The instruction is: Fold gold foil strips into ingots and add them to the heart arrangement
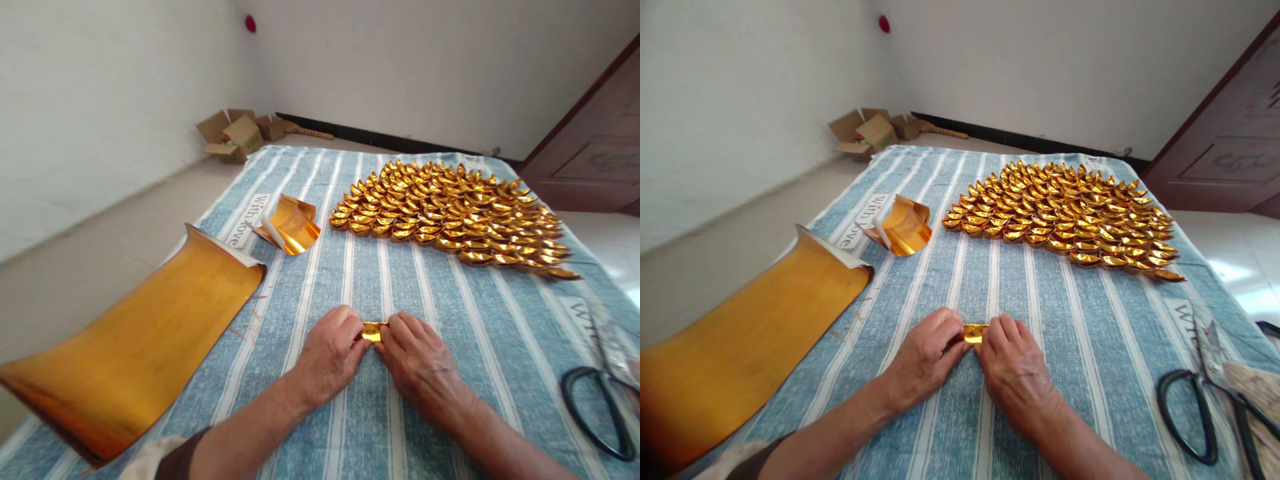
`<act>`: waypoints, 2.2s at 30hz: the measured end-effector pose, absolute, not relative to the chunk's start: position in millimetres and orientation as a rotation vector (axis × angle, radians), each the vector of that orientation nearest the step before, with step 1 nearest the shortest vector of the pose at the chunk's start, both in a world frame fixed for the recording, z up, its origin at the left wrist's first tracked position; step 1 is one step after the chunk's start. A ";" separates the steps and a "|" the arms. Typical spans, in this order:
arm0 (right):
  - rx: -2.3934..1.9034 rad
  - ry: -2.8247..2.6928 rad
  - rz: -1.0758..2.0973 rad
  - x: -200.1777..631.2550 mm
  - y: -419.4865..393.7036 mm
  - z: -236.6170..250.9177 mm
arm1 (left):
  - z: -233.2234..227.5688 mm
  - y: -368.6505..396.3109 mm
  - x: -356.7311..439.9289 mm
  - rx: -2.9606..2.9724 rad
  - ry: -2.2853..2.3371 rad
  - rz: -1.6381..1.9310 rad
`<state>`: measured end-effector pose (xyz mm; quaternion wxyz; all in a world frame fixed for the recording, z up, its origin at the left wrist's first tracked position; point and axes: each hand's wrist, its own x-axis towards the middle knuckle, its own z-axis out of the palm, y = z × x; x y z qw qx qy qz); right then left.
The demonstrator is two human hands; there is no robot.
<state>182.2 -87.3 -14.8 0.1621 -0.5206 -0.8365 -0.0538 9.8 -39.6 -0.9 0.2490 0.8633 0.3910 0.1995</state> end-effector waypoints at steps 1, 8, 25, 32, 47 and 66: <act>-1.485 -2.382 -0.151 182.2 -87.2 -14.9 | -0.6 -39.8 9.9 2.344 1.071 0.540; -1.519 -2.325 -0.144 180.0 -86.3 -14.5 | 1.0 -40.4 11.4 2.298 1.092 0.555; -1.531 -2.254 -0.226 176.7 -86.5 -17.4 | 0.5 -37.0 9.5 2.208 1.035 0.531; -1.517 -2.242 -0.245 177.2 -85.7 -19.6 | 0.5 -30.2 5.7 2.133 0.982 0.530; -1.501 -2.265 -0.281 177.9 -84.8 -17.4 | 12.2 -15.2 -9.7 2.124 0.905 0.611; -1.488 -2.278 -0.294 177.9 -84.6 -25.7 | -9.2 -29.0 7.0 2.821 0.634 0.609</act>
